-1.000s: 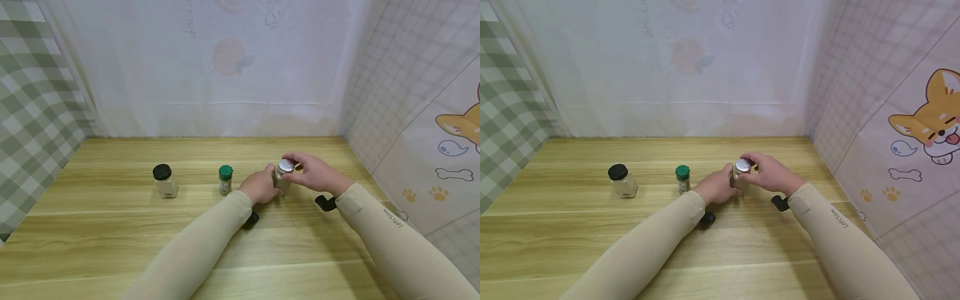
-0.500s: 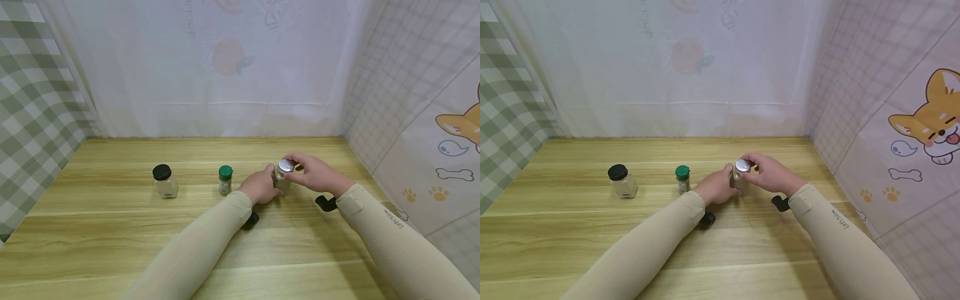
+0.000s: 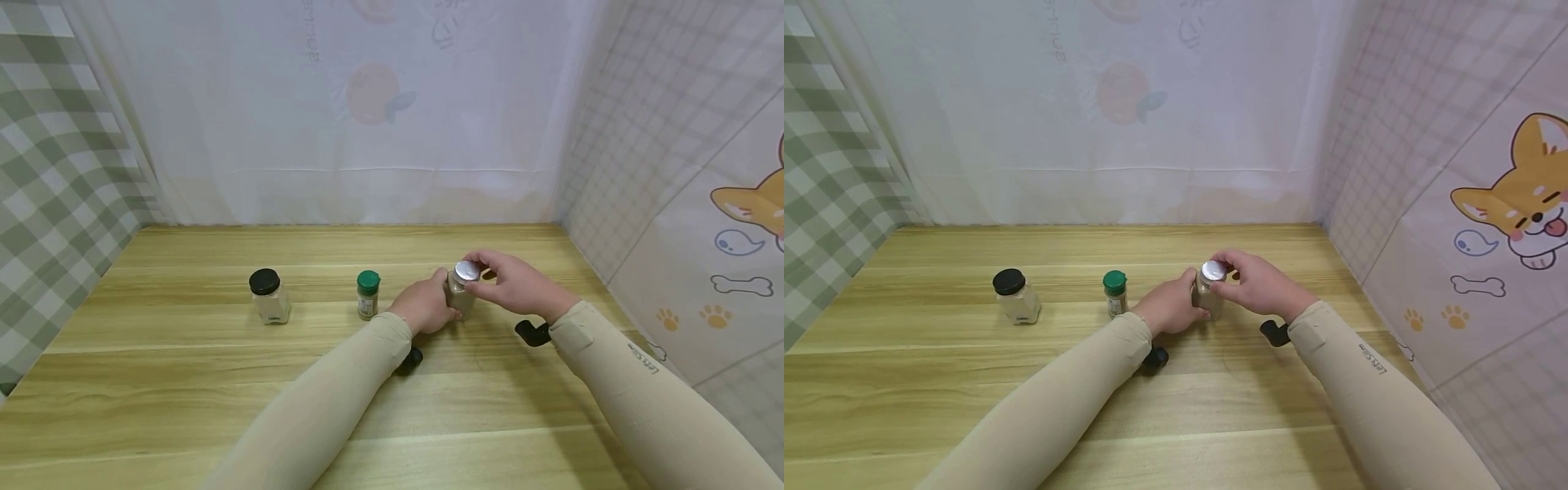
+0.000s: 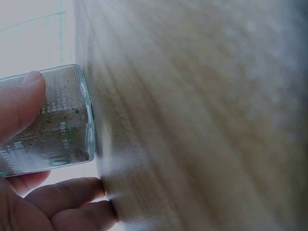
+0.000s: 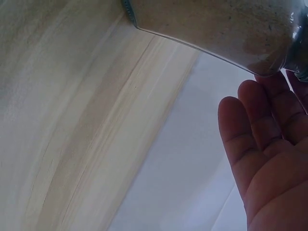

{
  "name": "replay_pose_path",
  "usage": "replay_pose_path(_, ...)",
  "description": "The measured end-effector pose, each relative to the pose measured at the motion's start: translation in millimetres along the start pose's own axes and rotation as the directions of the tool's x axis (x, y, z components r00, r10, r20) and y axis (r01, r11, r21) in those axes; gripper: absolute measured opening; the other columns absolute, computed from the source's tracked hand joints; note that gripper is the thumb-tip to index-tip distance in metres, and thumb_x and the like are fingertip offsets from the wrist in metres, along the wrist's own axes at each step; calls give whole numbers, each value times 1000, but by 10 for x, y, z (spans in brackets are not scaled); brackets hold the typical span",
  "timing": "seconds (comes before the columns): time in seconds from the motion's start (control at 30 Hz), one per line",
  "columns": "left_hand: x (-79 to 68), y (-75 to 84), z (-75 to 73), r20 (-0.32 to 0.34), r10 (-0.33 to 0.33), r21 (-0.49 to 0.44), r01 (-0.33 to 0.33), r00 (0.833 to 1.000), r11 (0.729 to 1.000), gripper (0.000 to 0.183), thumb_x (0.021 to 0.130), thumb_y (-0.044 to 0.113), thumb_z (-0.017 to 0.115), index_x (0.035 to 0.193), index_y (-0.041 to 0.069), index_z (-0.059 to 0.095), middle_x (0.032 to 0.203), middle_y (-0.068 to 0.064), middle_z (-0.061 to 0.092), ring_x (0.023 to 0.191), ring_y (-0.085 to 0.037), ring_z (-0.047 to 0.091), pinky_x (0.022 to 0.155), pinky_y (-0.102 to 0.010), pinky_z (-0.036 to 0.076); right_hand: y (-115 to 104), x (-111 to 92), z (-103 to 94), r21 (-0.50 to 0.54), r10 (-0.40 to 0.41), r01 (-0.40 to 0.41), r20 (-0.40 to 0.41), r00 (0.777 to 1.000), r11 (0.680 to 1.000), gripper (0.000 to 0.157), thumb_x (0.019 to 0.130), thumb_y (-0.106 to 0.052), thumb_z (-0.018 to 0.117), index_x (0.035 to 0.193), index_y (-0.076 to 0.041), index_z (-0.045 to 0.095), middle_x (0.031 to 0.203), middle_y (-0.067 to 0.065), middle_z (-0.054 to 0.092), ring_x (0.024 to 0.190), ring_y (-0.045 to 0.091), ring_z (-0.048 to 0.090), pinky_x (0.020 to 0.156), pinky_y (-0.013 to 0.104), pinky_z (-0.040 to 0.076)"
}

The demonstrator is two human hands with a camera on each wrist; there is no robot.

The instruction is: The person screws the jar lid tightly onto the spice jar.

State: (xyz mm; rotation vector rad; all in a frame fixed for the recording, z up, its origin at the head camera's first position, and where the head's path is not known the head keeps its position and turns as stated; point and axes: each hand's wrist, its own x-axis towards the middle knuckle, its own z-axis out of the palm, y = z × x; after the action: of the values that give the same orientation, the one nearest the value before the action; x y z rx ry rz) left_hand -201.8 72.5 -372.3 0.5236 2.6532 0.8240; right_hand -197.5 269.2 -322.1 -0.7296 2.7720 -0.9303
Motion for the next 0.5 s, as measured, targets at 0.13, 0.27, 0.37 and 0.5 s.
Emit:
replay_pose_path(0.13, -4, -2, -3, 1, 0, 1, 0, 1000, 1000, 54, 98, 41, 75, 136, 17, 44, 135, -7, 68, 112, -20, 68, 93, -38, 55, -5, -2, -7, -7, 6, -6, 6, 1000, 1000, 43, 102, -15, 70, 140, -1, 57, 126, 13, 68, 119, 31, 64, 101, 51, 53)
replay_pose_path(0.27, -3, -2, -3, 1, -4, 1, 4, 1000, 1000, 55, 98, 41, 75, 137, 17, 44, 135, -7, 68, 115, -21, 69, 94, -38, 55, 5, -3, -15, -18, -29, 30, 9, 1000, 999, 49, 102, -9, 68, 148, -1, 53, 131, 15, 68, 120, 32, 62, 104, 55, 51)
replay_pose_path(0.37, 1, -3, -3, 1, -4, 4, 4, 1000, 1000, 55, 98, 41, 75, 137, 17, 44, 136, -8, 68, 115, -21, 69, 94, -38, 55, 8, 0, -12, -14, -51, 51, 5, 999, 999, 42, 101, -7, 67, 142, -2, 58, 128, 13, 68, 118, 31, 63, 104, 56, 51)
replay_pose_path(0.5, 5, -5, 0, -1, 0, 8, 0, 1000, 1000, 56, 98, 41, 75, 138, 17, 44, 136, -7, 68, 114, -20, 69, 94, -38, 55, -2, 0, -2, 3, -23, 23, -1, 1000, 1000, 34, 101, -11, 69, 134, -3, 61, 122, 10, 69, 115, 29, 64, 100, 52, 53)
